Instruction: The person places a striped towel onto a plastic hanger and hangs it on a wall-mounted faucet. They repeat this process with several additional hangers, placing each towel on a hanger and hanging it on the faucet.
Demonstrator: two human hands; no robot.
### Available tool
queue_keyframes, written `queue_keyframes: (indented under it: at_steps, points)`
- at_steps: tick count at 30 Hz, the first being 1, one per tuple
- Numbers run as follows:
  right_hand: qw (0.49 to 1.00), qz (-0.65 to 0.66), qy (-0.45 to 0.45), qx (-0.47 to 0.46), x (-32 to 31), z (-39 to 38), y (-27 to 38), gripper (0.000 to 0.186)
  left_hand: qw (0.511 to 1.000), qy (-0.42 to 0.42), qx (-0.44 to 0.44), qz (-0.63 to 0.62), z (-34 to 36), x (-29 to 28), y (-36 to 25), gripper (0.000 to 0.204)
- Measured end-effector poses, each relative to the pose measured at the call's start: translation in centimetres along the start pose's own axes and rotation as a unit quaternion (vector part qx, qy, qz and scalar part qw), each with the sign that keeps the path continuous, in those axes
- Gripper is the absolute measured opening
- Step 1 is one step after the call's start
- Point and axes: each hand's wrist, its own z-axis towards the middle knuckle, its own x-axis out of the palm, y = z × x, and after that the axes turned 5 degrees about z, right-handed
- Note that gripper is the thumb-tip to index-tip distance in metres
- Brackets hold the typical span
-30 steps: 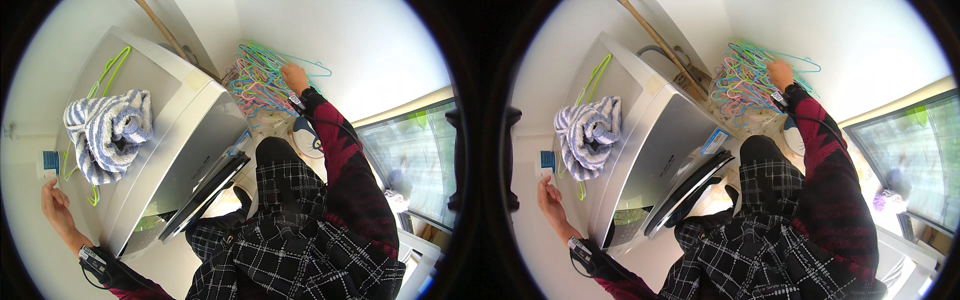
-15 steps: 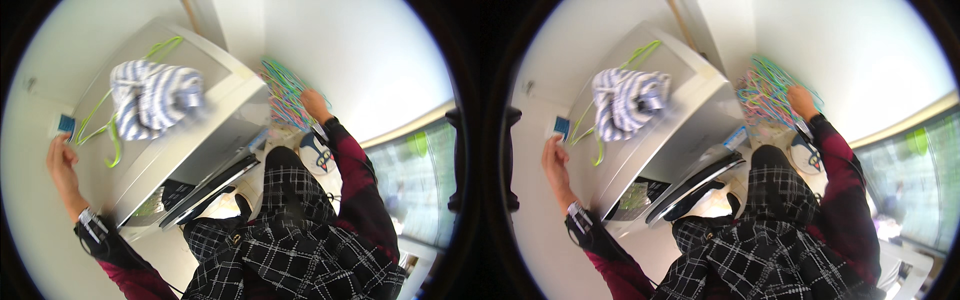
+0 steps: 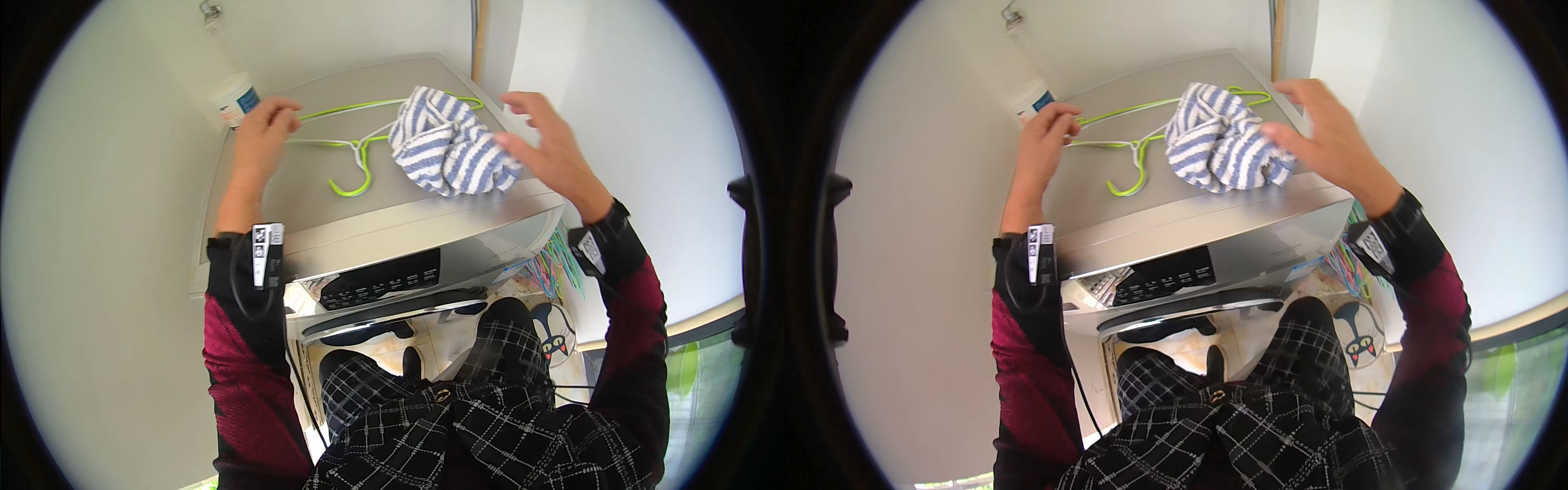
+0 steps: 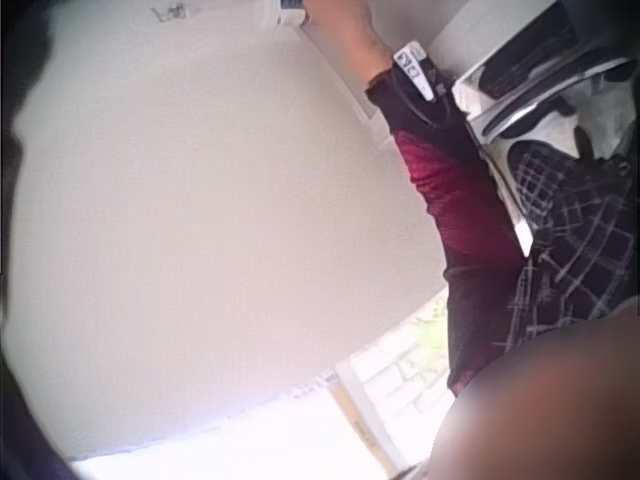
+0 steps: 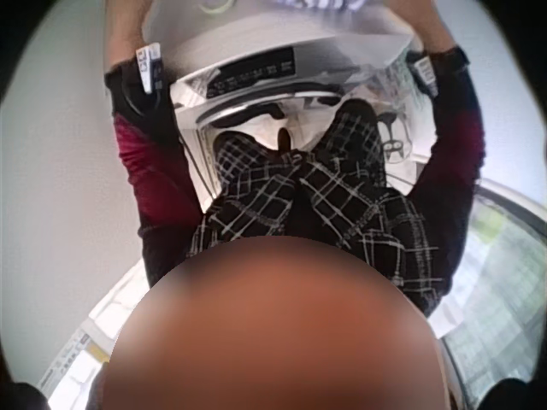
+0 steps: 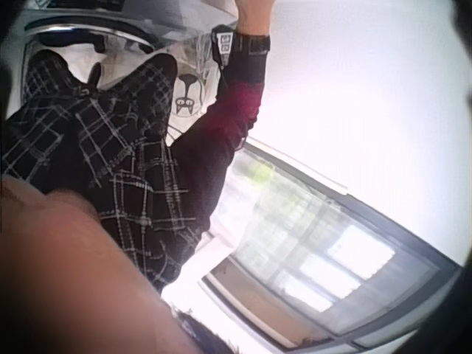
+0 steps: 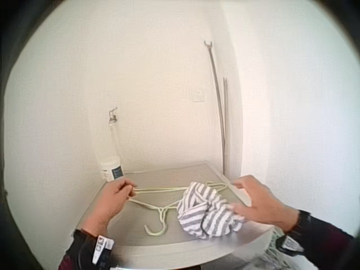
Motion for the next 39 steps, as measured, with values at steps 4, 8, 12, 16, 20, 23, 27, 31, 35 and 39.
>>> queue_keyframes:
  at_steps: [4, 8, 12, 16, 20, 23, 27, 31, 35, 39]
  points:
    - [0.973, 0.054, 0.215, 0.069, 5.2, 4.8, 2.8, 0.076, 0.982, 0.096, 0.120, 0.107, -1.3, 2.0, -0.4, 0.023]
    - [0.968, -0.001, 0.250, 0.029, 8.1, 6.8, 4.2, 0.070, 0.961, 0.219, 0.081, 0.145, -1.6, 3.0, -1.1, 0.030]
    - [0.960, -0.061, 0.259, 0.085, 9.0, 7.2, 4.3, 0.071, 0.956, 0.208, 0.097, 0.182, -1.2, 3.0, -1.2, 0.021]
    - [0.991, 0.023, 0.129, 0.020, 8.4, 8.7, 3.1, 0.065, 0.954, 0.208, 0.118, 0.181, -1.2, 3.0, -1.4, 0.012]
    - [0.954, 0.276, -0.011, 0.119, 6.3, 13.0, 1.3, 0.058, 0.962, 0.183, 0.127, 0.160, -1.0, 2.8, -2.3, 0.009]
    - [0.869, 0.475, -0.088, 0.104, 6.5, 15.8, 0.5, 0.052, 0.975, 0.088, 0.157, 0.129, -1.0, 1.8, -3.0, 0.006]
    - [0.813, 0.556, -0.144, 0.094, 9.8, 17.6, -0.2, 0.045, 0.990, 0.053, 0.095, 0.085, -1.0, 1.2, -3.3, 0.008]
    - [0.808, 0.545, -0.151, 0.164, 11.9, 17.0, -1.5, 0.047, 0.989, 0.110, 0.061, 0.079, -1.0, 2.0, -3.2, 0.008]
    - [0.840, 0.501, -0.135, 0.157, 11.4, 16.3, -2.2, 0.045, 0.988, 0.118, 0.073, 0.060, -1.2, 2.3, -3.4, 0.010]
    - [0.828, 0.518, -0.166, 0.138, 10.1, 15.7, -1.8, 0.051, 0.990, 0.111, 0.070, 0.058, -1.5, 2.2, -3.9, 0.011]
